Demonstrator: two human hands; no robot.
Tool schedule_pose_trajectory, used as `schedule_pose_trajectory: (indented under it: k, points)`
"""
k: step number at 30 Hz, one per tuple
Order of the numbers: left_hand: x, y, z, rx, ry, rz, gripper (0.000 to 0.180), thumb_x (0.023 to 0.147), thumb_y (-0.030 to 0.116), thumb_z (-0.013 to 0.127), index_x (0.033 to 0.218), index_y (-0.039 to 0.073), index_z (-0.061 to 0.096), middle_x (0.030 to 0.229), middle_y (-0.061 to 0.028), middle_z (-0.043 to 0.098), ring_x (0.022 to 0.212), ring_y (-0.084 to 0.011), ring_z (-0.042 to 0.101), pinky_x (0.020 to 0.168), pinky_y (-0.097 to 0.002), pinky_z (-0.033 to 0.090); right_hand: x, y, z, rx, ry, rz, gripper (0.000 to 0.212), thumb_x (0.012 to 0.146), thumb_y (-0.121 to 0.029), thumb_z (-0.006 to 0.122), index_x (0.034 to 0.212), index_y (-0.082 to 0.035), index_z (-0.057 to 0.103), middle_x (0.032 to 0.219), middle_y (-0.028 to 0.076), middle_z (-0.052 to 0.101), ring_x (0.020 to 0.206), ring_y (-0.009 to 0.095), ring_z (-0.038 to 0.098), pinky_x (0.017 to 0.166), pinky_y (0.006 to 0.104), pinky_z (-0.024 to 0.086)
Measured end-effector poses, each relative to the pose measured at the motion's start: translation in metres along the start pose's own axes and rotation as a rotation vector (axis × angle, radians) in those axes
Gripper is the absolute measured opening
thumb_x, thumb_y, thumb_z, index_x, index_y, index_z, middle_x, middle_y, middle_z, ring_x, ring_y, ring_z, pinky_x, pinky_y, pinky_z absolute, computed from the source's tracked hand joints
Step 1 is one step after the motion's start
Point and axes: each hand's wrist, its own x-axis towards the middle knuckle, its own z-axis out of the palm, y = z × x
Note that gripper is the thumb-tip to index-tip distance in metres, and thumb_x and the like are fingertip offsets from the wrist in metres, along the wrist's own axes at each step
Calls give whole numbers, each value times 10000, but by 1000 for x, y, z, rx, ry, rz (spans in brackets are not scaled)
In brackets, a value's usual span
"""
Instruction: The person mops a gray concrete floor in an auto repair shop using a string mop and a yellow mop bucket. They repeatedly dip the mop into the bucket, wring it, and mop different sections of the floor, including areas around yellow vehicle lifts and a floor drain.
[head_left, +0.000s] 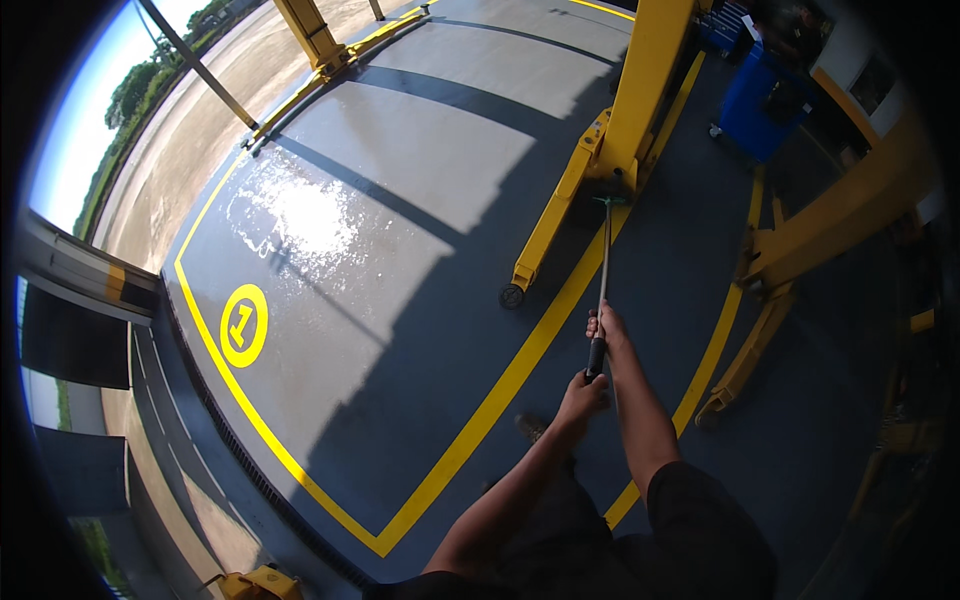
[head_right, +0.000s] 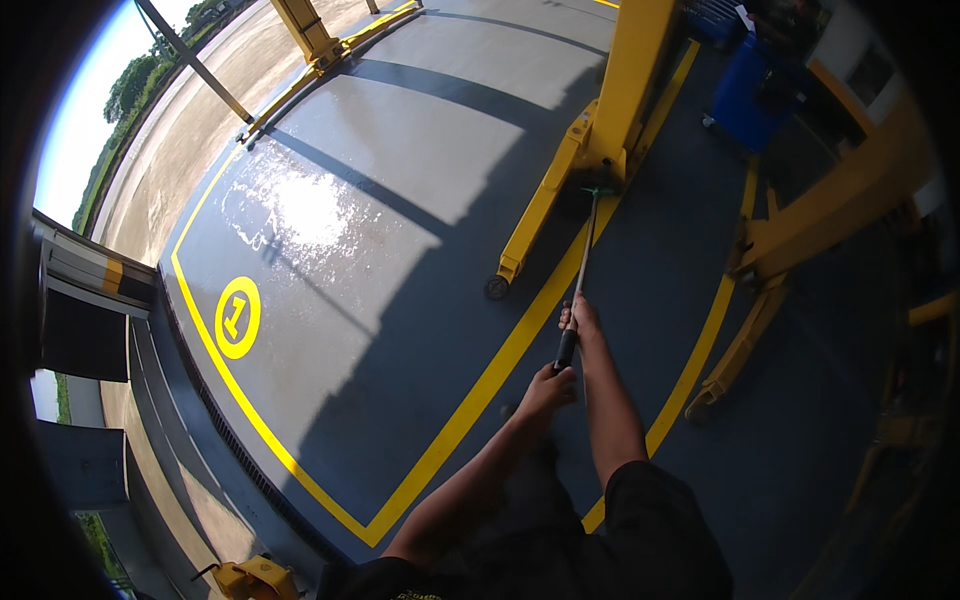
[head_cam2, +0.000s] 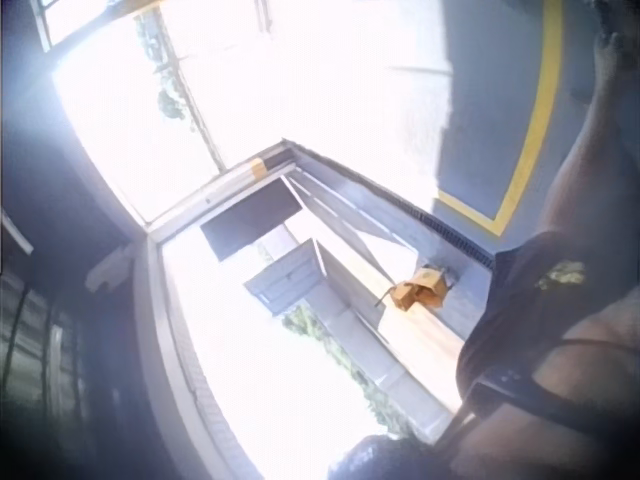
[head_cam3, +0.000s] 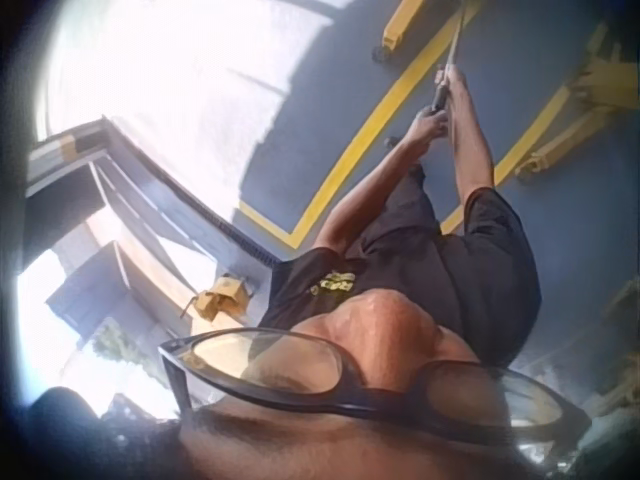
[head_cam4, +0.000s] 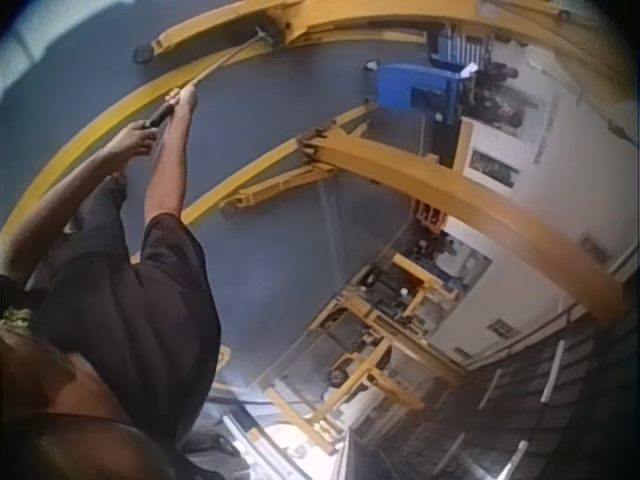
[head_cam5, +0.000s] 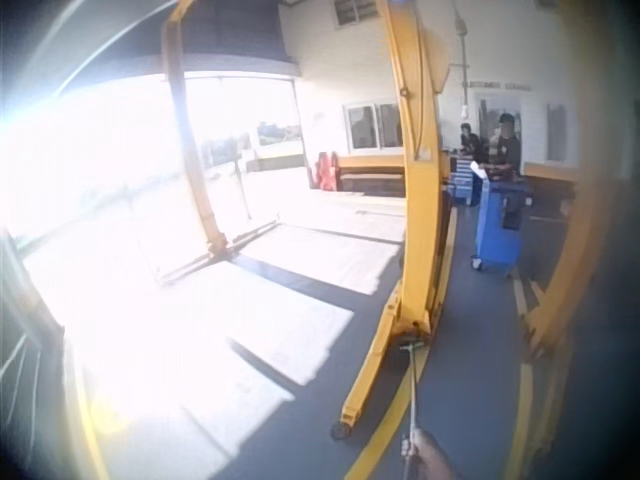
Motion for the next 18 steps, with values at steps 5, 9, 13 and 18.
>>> schedule_pose_trajectory:
  k: [5,9,13,18]
  points:
    - [-101,21,-75,550,370,454,603,995,332,755,1474,49,523,1215,-115,648,1189,-213,619,967,-351,520,-68,95,101,97,130,45,482,1108,-539,455,869,-121,484,563,33,469,434,180,479,435,357,450]
    - [-213,13,-130,606,392,626,309,927,203,792,1166,32,695,1187,-108,598,1163,-198,582,1064,-365,457,-209,191,150,-385,209,92,485,1139,-451,398,940,-24,516,620,62,524,502,218,578,493,384,521]
    - [-328,-26,-162,339,465,827,234,975,224,701,861,22,678,986,-71,599,1019,-190,604,1068,-390,441,-290,278,158,-364,142,248,437,1142,-411,405,1008,-12,523,810,110,590,675,222,645,627,382,610]
    - [-478,-85,-210,-255,587,1173,423,1053,167,545,659,15,563,654,-65,547,707,-170,560,870,-389,498,-420,411,158,-445,-154,514,355,1163,-345,319,1225,-12,423,1072,145,597,870,254,667,807,447,622]
